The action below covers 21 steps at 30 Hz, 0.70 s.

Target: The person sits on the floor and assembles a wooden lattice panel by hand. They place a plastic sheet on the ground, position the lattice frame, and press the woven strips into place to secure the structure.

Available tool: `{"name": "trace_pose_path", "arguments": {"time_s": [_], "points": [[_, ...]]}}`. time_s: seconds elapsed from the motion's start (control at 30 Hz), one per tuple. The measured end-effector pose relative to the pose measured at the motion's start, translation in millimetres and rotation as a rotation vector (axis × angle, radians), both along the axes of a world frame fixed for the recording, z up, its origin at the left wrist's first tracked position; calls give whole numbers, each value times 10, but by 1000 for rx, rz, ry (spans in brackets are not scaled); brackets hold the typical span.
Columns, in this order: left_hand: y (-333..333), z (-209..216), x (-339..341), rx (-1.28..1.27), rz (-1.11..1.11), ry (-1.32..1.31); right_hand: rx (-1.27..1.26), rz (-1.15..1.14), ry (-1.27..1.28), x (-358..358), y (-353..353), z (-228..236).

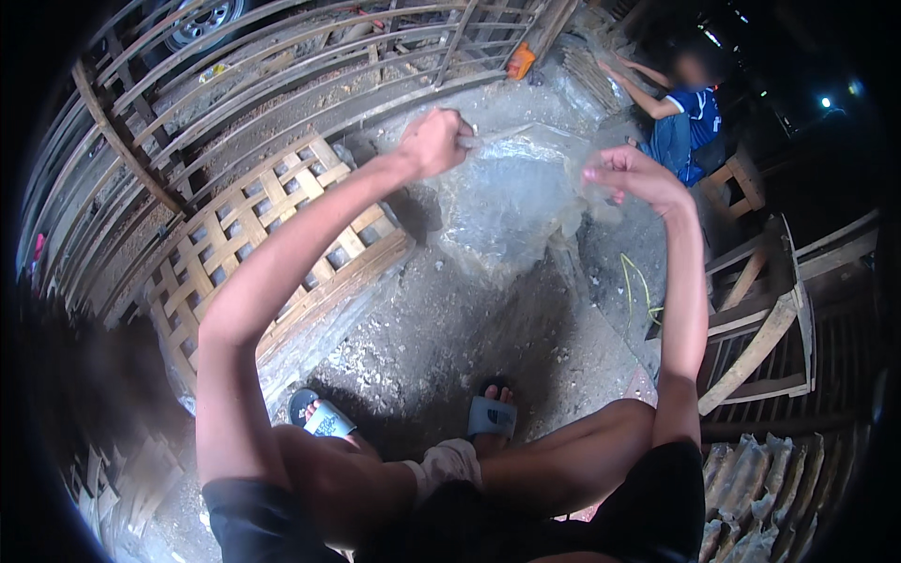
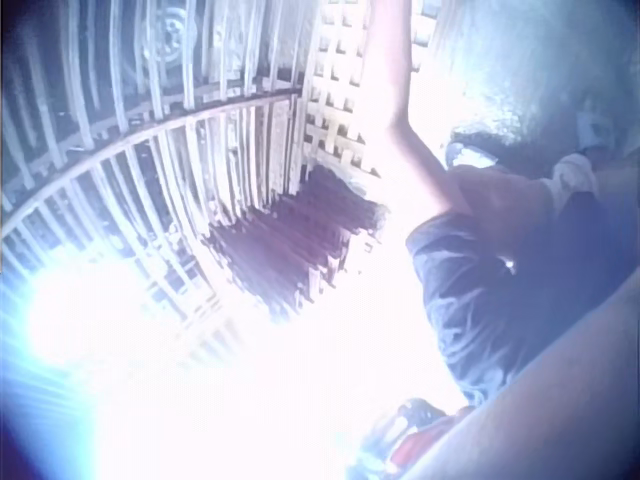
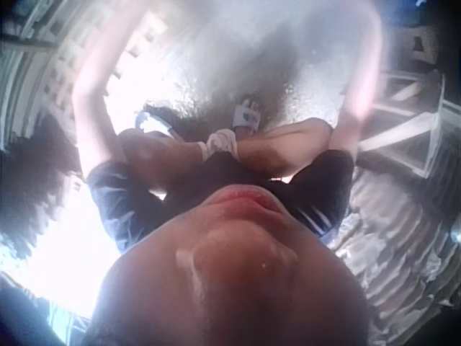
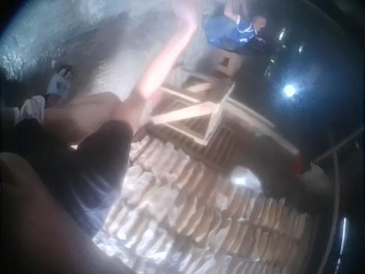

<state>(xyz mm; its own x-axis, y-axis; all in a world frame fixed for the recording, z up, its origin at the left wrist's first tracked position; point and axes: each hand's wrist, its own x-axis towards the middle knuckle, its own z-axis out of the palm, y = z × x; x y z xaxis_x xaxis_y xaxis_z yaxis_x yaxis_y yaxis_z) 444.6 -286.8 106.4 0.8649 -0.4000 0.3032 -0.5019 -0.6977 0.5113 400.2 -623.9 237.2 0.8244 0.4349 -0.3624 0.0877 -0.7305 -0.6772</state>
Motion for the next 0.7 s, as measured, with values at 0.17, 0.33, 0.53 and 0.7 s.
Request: {"name": "trace_pose_path", "arguments": {"time_s": [0.17,0.33,0.53,0.7], "points": [[-52,146,-288,-147,326,4,-9,19,-222,-227,482,98],[205,180,-749,-828,207,741,-85,198,-538,-473,1194,-164],[568,173,-1079,-684,105,769,193,561,-154,-1016,1989,-636],[1321,57,-1142,-637,61,607,327,556,-126,-794,2032,-781]]}}
